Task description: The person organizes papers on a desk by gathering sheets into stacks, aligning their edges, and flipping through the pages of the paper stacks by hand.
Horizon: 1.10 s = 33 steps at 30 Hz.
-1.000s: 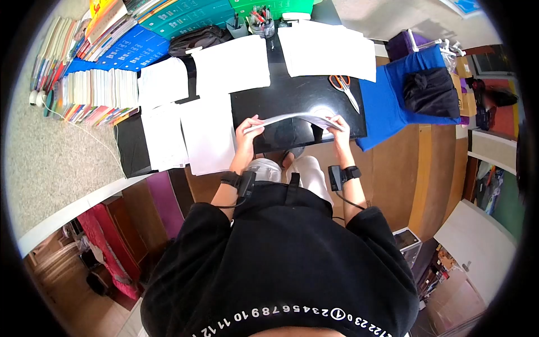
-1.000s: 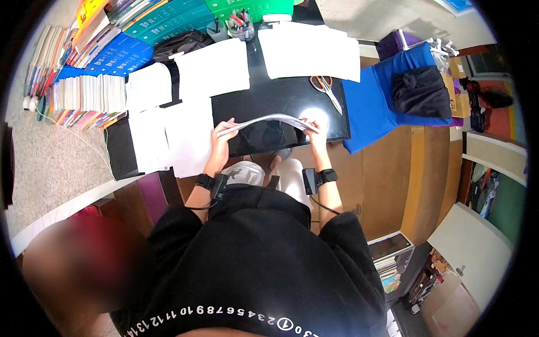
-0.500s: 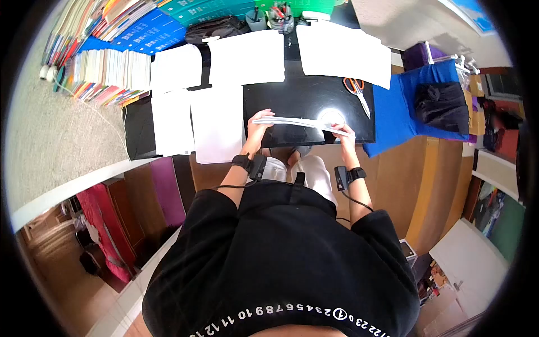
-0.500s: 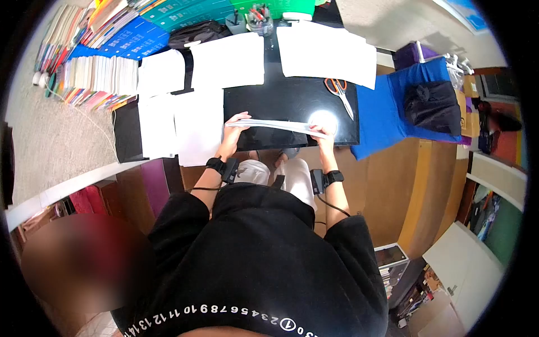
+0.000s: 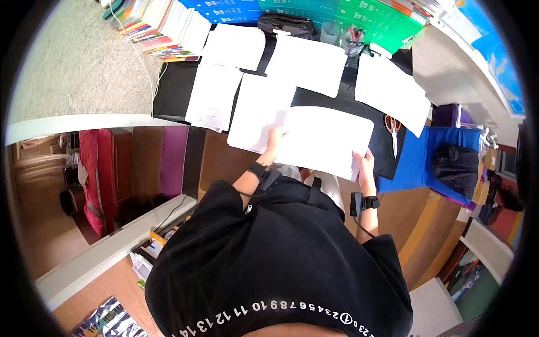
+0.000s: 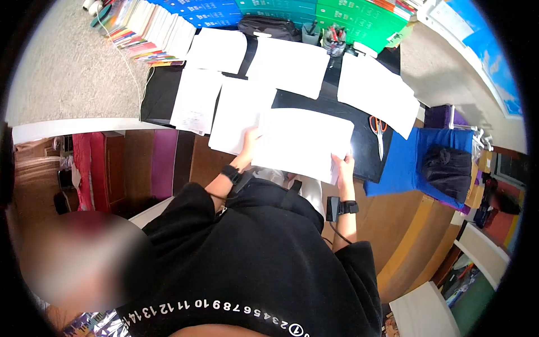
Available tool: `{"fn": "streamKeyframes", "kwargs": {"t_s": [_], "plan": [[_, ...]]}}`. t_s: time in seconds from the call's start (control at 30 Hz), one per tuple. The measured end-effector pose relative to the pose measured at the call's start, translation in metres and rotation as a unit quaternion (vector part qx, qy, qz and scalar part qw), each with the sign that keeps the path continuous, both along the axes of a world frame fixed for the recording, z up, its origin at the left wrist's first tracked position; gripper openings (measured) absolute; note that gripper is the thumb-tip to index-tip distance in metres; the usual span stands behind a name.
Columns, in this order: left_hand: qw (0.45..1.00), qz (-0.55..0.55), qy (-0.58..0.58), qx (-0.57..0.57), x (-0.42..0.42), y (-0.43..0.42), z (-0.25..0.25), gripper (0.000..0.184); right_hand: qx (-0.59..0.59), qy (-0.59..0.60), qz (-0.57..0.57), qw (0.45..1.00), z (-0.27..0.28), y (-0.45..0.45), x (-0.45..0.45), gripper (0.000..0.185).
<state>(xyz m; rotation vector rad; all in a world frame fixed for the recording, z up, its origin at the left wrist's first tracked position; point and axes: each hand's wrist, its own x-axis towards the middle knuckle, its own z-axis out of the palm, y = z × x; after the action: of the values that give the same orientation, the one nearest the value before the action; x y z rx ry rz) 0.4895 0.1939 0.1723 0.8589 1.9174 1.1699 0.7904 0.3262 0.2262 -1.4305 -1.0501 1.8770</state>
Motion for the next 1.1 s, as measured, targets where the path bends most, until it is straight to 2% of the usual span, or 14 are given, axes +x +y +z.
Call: {"fn": "streamKeyframes", "kwargs": {"t_s": [0.07,0.23,0.27,0.33,0.47,0.53,0.57,0.67,0.77,0.8,0.93,1.0,1.07,1.1], "plan": [[0.969,0.08,-0.224,0.065,-0.009,-0.023,0.042,0.025,0.01,-0.023,0.064,0.998,0.003,0.001,-0.011,0.03],[0.939,0.157,-0.304,0.037,-0.066,-0.061,0.073,0.02,0.035,-0.083,0.182,0.979,0.019,0.016,-0.066,0.034],[0.945,0.158,-0.284,0.037,-0.082,-0.064,0.07,0.02,0.046,-0.11,0.197,0.973,0.026,0.021,-0.081,0.037],[0.986,0.101,-0.13,0.005,-0.116,-0.065,0.073,0.02,0.364,-0.258,0.191,0.874,0.042,0.03,-0.109,0.047],[0.987,-0.122,0.097,-0.037,-0.15,-0.033,0.164,0.021,0.529,-0.205,0.341,0.75,0.144,0.032,-0.178,0.06],[0.967,-0.213,0.141,0.023,-0.146,-0.012,0.21,0.022,0.447,-0.12,0.459,0.758,0.157,0.028,-0.202,0.057],[0.962,-0.238,0.137,0.01,-0.148,-0.007,0.223,0.024,0.308,-0.104,0.511,0.796,0.165,0.025,-0.212,0.05],[0.958,-0.24,0.154,-0.013,-0.172,0.0,0.231,0.026,0.246,-0.092,0.466,0.845,0.142,0.018,-0.223,0.024],[0.971,-0.215,0.106,-0.015,-0.208,-0.009,0.178,0.034,0.246,-0.139,0.417,0.864,0.135,0.01,-0.235,0.02],[0.974,-0.209,0.089,-0.008,-0.218,-0.013,0.167,0.036,0.213,-0.111,0.366,0.899,0.12,0.008,-0.236,0.021],[0.964,-0.071,-0.255,-0.002,-0.242,-0.031,0.132,0.029,0.087,-0.057,0.183,0.978,0.046,0.0,-0.235,0.021],[0.963,-0.047,-0.265,0.018,-0.221,-0.033,0.127,0.023,0.02,-0.041,0.098,0.994,0.018,-0.011,-0.239,0.02],[0.988,-0.095,-0.122,-0.015,-0.205,-0.039,0.057,0.022,-0.044,-0.057,0.054,0.996,-0.015,-0.02,-0.245,0.021],[0.994,-0.042,-0.102,-0.005,-0.197,-0.042,0.033,0.023,-0.056,-0.075,0.042,0.995,-0.022,-0.026,-0.254,0.021]]}}
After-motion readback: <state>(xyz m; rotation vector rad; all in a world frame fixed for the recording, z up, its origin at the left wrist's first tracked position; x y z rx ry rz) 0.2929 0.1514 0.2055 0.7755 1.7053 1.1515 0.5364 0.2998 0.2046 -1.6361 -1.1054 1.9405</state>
